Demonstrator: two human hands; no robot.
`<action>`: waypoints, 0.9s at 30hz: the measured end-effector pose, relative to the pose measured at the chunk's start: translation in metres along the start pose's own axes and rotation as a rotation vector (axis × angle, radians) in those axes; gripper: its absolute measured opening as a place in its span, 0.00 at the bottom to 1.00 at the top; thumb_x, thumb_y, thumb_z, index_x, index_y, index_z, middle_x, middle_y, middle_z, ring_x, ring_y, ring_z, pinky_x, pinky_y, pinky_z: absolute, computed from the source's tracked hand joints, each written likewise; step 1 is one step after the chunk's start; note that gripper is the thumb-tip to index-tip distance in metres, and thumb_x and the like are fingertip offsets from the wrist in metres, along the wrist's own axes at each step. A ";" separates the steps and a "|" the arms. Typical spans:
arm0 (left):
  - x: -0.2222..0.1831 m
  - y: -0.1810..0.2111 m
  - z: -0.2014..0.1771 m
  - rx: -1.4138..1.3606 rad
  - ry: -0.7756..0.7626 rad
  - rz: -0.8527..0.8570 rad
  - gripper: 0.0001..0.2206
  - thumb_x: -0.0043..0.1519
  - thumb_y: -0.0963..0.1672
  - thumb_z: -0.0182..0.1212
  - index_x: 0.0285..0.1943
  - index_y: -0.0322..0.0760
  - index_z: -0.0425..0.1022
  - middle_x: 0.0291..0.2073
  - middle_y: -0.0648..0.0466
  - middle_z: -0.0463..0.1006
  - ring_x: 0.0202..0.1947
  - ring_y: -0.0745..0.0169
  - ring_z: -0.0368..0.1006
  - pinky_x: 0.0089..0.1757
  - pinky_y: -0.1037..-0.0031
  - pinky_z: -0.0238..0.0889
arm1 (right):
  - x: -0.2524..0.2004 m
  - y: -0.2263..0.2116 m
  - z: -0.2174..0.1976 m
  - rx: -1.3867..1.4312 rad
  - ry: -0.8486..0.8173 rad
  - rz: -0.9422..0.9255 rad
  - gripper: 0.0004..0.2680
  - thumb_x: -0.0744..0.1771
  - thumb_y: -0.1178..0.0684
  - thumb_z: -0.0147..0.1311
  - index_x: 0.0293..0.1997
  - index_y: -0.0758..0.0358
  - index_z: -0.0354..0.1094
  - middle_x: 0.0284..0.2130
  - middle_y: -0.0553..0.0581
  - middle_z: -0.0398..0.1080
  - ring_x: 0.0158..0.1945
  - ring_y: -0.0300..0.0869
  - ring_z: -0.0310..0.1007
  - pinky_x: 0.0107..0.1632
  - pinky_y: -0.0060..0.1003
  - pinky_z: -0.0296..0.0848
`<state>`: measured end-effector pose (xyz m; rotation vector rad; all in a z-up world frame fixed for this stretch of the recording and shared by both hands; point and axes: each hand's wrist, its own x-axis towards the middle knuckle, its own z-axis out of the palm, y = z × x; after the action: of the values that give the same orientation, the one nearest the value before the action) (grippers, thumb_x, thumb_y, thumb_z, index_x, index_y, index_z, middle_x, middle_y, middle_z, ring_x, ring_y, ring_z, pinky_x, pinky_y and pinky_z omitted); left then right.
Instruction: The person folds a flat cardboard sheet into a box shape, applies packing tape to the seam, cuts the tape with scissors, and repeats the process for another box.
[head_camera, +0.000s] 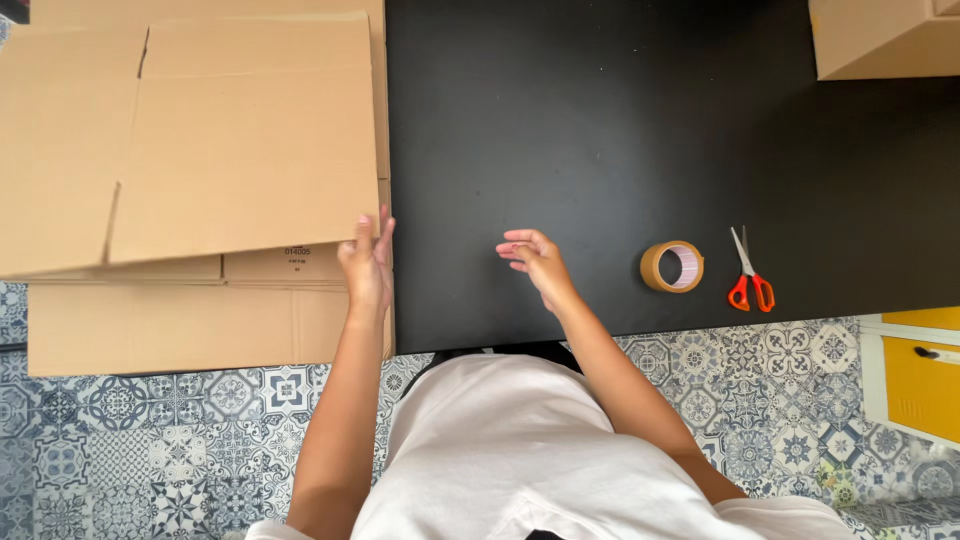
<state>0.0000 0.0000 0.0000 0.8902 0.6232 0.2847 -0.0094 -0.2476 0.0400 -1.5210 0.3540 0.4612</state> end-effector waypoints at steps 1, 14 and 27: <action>0.000 -0.003 -0.002 -0.001 0.001 0.004 0.13 0.59 0.45 0.58 0.42 0.25 0.68 0.37 0.43 0.75 0.44 0.51 0.73 0.47 0.68 0.68 | -0.002 -0.001 -0.006 0.000 -0.004 -0.002 0.10 0.63 0.60 0.41 0.48 0.66 0.62 0.38 0.64 0.70 0.45 0.44 0.71 0.46 0.36 0.68; -0.136 -0.038 -0.016 0.178 0.040 -0.060 0.18 0.59 0.37 0.51 0.58 0.34 0.56 0.43 0.42 0.68 0.36 0.40 0.72 0.42 0.61 0.69 | 0.003 0.000 -0.115 -0.025 0.101 -0.039 0.11 0.64 0.59 0.42 0.50 0.68 0.60 0.42 0.66 0.68 0.47 0.47 0.69 0.47 0.40 0.67; -0.173 -0.105 -0.048 0.474 -0.261 -0.314 0.11 0.58 0.37 0.48 0.49 0.34 0.60 0.24 0.47 0.70 0.20 0.59 0.69 0.27 0.76 0.65 | 0.029 0.060 -0.226 -0.725 0.508 -0.029 0.17 0.62 0.44 0.51 0.54 0.48 0.57 0.47 0.53 0.57 0.55 0.57 0.46 0.54 0.56 0.48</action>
<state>-0.1685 -0.1160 -0.0393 1.2395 0.5845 -0.2727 -0.0001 -0.4713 -0.0329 -2.3551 0.5963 0.1692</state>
